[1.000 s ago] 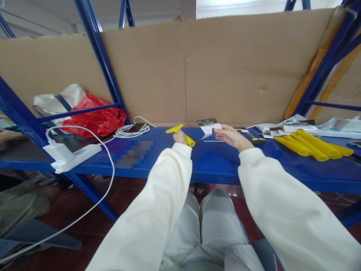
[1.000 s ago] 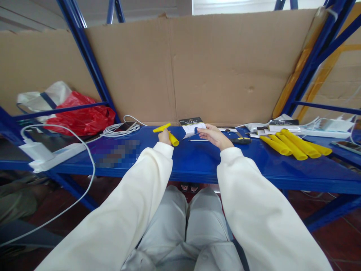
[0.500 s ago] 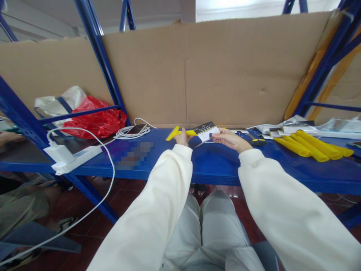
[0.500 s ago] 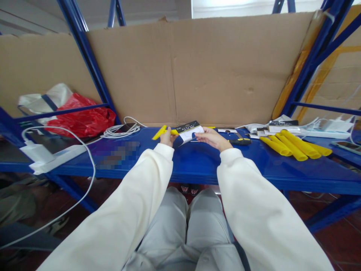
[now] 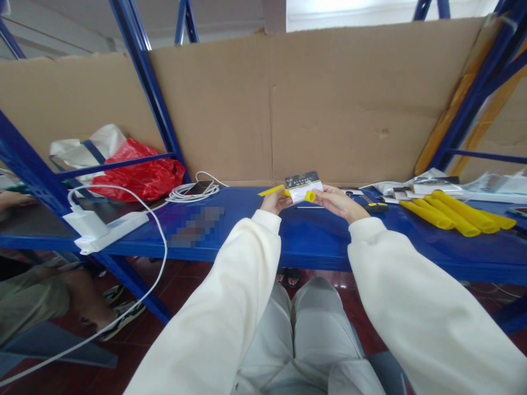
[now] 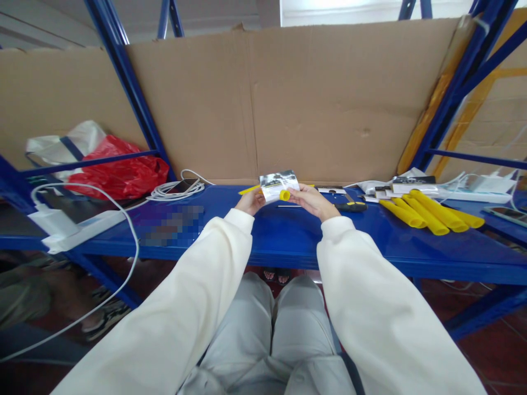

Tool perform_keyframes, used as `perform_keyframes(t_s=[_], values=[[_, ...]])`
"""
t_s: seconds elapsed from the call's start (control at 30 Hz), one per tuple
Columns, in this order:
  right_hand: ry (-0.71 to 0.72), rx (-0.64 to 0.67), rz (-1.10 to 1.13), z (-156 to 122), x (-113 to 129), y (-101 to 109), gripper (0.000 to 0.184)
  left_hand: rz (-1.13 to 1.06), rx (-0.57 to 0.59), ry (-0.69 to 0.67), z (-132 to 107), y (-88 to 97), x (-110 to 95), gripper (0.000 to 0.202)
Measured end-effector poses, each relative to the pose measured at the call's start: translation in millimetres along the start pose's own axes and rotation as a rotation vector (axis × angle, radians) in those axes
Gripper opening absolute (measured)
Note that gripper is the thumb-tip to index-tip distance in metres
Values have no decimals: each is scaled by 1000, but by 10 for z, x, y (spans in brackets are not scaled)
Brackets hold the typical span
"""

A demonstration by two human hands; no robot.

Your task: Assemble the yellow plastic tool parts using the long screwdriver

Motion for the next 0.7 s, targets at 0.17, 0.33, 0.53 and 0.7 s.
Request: perform_keyframes(t_s=[0.17,0.33,0.53,0.7], values=[[-36,18,-84,49,-106,14,26,-27,166,-9,-117,-193,18,35],[-35,20,-134,85,-161,45,19,29,250,-66,-204,-257,-17,37],[11,-63,-112,107,-147,85,16,328,125,-134,-94,-114,-49,29],[103,-176,-93,133,-91,119,20,382,267,-166,-129,-219,-58,45]])
Point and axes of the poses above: each hand's wrist, its own z-axis towards the middle knuckle, its own y-axis out of the back of the hand, x = y × z, the point moved 8 cm from there along z, towards the middle knuckle, and after that the axes turned 9 degrees about -x, right-handed, at the moved point
